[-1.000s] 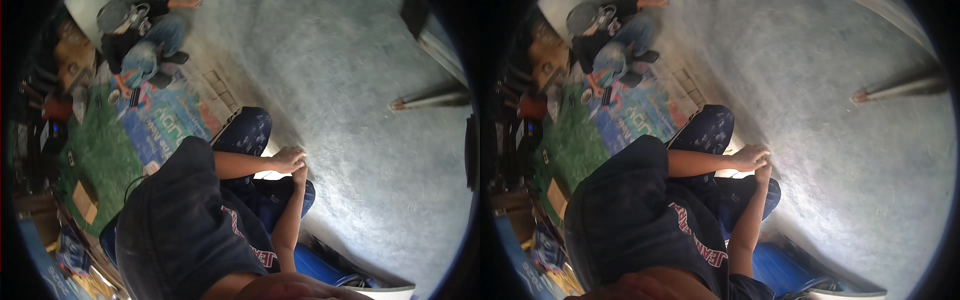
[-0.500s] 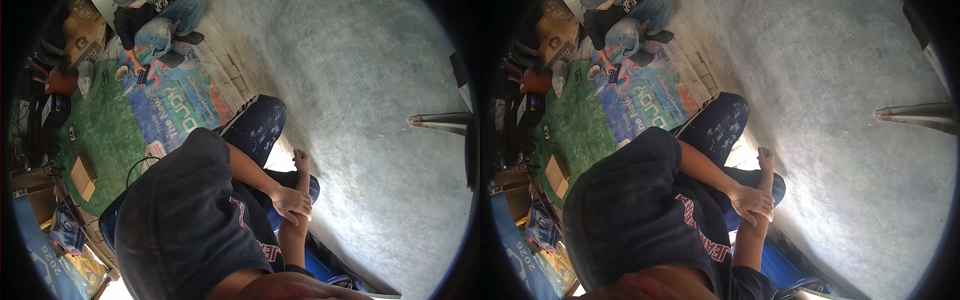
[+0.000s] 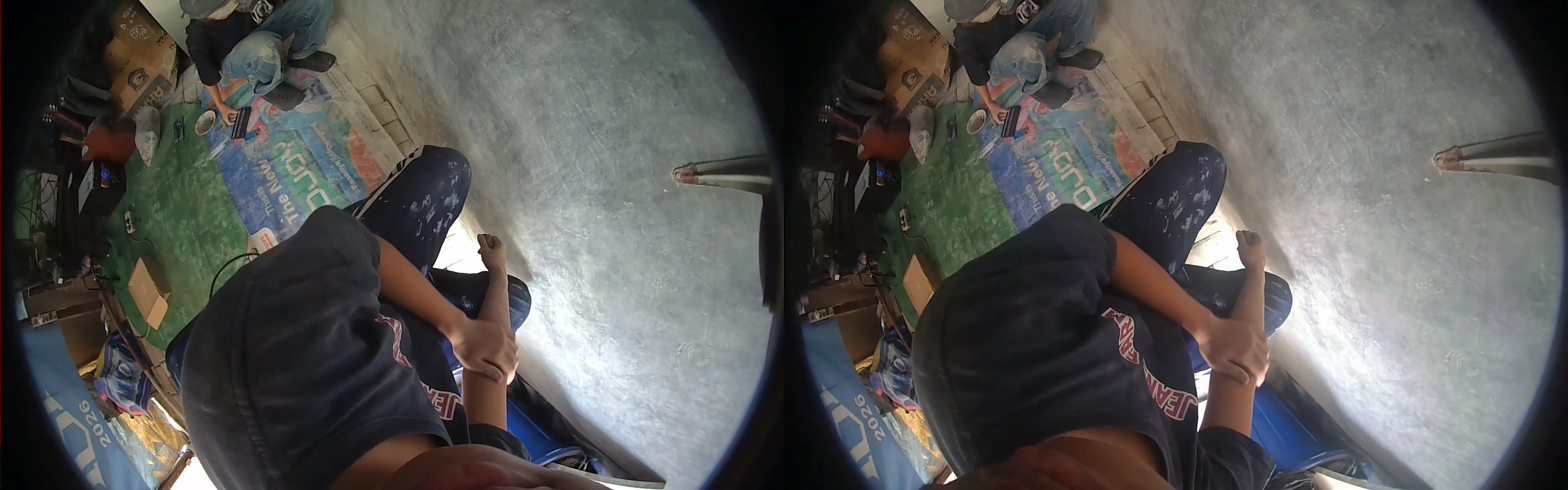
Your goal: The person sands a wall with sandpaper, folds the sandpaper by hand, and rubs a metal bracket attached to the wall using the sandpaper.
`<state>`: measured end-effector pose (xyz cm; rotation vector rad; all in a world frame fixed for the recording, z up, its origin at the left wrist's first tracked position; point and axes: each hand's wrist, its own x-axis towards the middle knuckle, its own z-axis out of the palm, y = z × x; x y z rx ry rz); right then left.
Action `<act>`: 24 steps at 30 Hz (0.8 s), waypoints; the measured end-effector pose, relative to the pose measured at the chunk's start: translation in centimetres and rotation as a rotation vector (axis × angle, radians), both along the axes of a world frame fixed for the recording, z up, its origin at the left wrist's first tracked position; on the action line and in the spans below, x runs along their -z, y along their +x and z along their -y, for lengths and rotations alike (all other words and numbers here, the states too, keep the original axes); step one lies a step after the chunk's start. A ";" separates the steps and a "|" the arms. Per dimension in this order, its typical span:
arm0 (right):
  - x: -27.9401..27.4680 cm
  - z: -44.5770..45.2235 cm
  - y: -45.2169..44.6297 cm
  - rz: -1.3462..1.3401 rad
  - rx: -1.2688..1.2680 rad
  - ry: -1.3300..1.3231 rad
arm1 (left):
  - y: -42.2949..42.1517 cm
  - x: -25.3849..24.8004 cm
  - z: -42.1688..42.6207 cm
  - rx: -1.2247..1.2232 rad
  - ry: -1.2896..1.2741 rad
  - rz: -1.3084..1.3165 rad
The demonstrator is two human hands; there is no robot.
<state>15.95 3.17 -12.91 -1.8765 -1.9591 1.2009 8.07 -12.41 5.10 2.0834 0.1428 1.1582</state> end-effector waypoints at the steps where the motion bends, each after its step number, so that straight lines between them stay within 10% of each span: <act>1: -0.3 -0.1 -0.4 -0.008 0.006 0.002 | 0.7 0.2 0.3 0.079 -0.003 0.013; 6: -2.3 -0.2 0.0 -0.131 0.139 0.069 | 0.1 2.0 -2.3 0.106 0.051 0.018; 12: -0.8 0.0 1.1 -0.077 0.157 0.161 | -1.0 4.8 -4.1 -0.418 -0.133 -0.172; 20: -4.7 1.0 -0.9 0.011 0.288 0.078 | -2.3 -1.4 1.2 0.498 -0.208 -0.163; 24: -3.9 1.0 -0.8 -0.052 0.263 0.053 | -3.4 1.0 -4.7 -0.176 0.023 -0.547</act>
